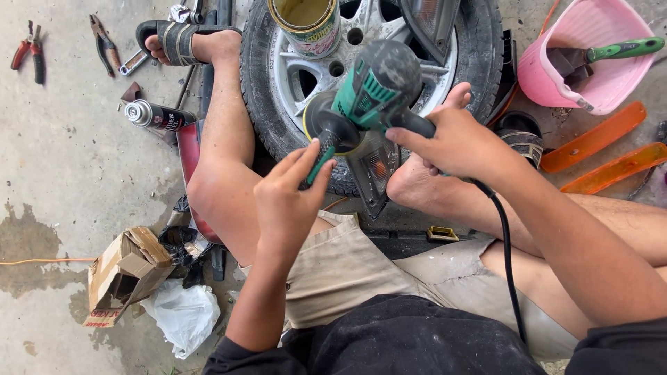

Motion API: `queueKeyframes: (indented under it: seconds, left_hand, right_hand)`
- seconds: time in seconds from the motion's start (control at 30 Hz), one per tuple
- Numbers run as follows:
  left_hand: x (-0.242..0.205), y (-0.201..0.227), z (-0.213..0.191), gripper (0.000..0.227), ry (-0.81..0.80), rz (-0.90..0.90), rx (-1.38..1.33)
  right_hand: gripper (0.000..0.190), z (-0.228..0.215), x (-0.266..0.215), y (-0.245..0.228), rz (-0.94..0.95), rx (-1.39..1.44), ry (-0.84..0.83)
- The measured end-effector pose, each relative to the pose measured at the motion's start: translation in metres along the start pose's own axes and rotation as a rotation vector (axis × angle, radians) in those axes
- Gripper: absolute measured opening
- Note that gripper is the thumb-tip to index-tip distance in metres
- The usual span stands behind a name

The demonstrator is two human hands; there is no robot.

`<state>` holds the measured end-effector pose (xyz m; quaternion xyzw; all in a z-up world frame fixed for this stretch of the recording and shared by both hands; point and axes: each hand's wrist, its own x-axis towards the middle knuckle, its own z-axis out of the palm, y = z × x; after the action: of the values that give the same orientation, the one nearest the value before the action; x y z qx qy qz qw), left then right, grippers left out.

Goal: The person uses a green electric polisher to buff the surface of a clear plastic motorcycle turn signal lens. The person holds the lens with the left hand and operates the polisher with the right hand, moving the tool across the lens surface.

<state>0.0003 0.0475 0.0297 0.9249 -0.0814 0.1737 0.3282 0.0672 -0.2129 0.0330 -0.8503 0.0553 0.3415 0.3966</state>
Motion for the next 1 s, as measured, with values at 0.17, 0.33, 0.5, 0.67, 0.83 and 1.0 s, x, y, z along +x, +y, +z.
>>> queueKeyframes:
  seconds: [0.17,0.33,0.5,0.67,0.83,1.0]
  left_hand:
    - [0.026,-0.012,0.001,0.031,-0.039,-0.026,-0.004]
    - [0.047,-0.027,-0.001,0.032,-0.085,-0.099,-0.014]
    - [0.059,-0.032,-0.001,0.035,-0.15,-0.157,0.039]
    - [0.067,-0.031,-0.001,0.036,-0.175,-0.201,0.018]
    - [0.071,-0.036,0.008,0.035,-0.176,-0.2,0.039]
    - [0.077,-0.025,0.018,0.037,-0.247,-0.242,0.043]
  right_hand:
    - [0.057,-0.019,0.014,-0.03,0.009,-0.061,-0.025]
    - [0.058,-0.032,0.025,-0.058,0.023,-0.097,-0.043]
    - [0.069,-0.037,0.031,-0.082,0.163,-0.221,-0.104]
    - [0.077,-0.041,0.036,-0.088,0.204,-0.312,-0.095]
    - [0.078,-0.045,0.041,-0.086,0.185,-0.292,-0.084]
    - [0.085,-0.054,0.047,-0.07,0.27,-0.392,-0.032]
